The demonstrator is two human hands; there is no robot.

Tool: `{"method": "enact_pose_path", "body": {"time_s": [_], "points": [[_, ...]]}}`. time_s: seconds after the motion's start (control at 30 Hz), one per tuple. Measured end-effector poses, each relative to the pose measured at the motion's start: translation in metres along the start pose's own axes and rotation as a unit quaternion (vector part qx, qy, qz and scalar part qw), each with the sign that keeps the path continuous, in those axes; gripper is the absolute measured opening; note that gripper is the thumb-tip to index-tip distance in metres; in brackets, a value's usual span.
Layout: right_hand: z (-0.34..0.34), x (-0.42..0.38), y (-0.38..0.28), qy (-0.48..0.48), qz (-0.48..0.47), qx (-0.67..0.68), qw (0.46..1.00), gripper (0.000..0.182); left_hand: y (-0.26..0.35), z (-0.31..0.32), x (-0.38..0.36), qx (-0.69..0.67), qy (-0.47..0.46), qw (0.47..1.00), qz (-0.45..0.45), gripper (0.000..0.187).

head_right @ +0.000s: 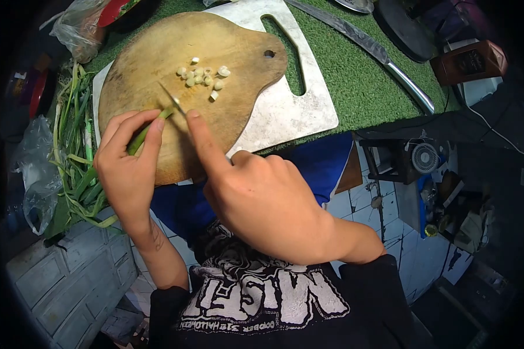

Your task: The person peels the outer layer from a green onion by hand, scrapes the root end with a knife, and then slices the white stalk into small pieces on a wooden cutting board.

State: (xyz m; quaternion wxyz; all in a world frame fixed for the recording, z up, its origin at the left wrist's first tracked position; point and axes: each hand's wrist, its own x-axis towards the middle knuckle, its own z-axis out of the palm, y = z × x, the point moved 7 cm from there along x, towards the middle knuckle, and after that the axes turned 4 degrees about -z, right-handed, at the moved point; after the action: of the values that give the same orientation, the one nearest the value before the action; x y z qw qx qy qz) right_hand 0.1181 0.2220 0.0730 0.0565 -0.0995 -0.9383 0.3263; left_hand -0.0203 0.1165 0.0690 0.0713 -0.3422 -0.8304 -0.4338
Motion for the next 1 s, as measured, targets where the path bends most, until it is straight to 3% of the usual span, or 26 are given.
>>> {"method": "enact_pose_path", "body": {"time_s": [0.17,0.6,0.7,0.93,1.0], "points": [[0.008,0.008,-0.006,-0.024,-0.032,0.014,0.999,0.079,0.000,0.001,-0.001,-0.003,0.005,1.000,0.009,0.014],[0.007,0.013,-0.007,-0.028,-0.008,0.006,1.000,0.078,0.000,0.000,0.000,0.014,0.004,1.000,0.012,0.015],[0.008,0.026,-0.013,-0.064,-0.015,-0.041,0.997,0.077,0.000,0.003,0.001,0.008,-0.005,1.000,0.011,0.015],[0.006,0.003,-0.015,-0.031,-0.031,-0.040,0.998,0.082,0.005,0.001,0.000,0.028,-0.004,1.000,0.004,0.014],[0.007,-0.011,-0.013,-0.074,-0.001,-0.063,0.995,0.086,0.004,0.000,-0.001,0.033,-0.006,0.999,0.006,0.013]]}}
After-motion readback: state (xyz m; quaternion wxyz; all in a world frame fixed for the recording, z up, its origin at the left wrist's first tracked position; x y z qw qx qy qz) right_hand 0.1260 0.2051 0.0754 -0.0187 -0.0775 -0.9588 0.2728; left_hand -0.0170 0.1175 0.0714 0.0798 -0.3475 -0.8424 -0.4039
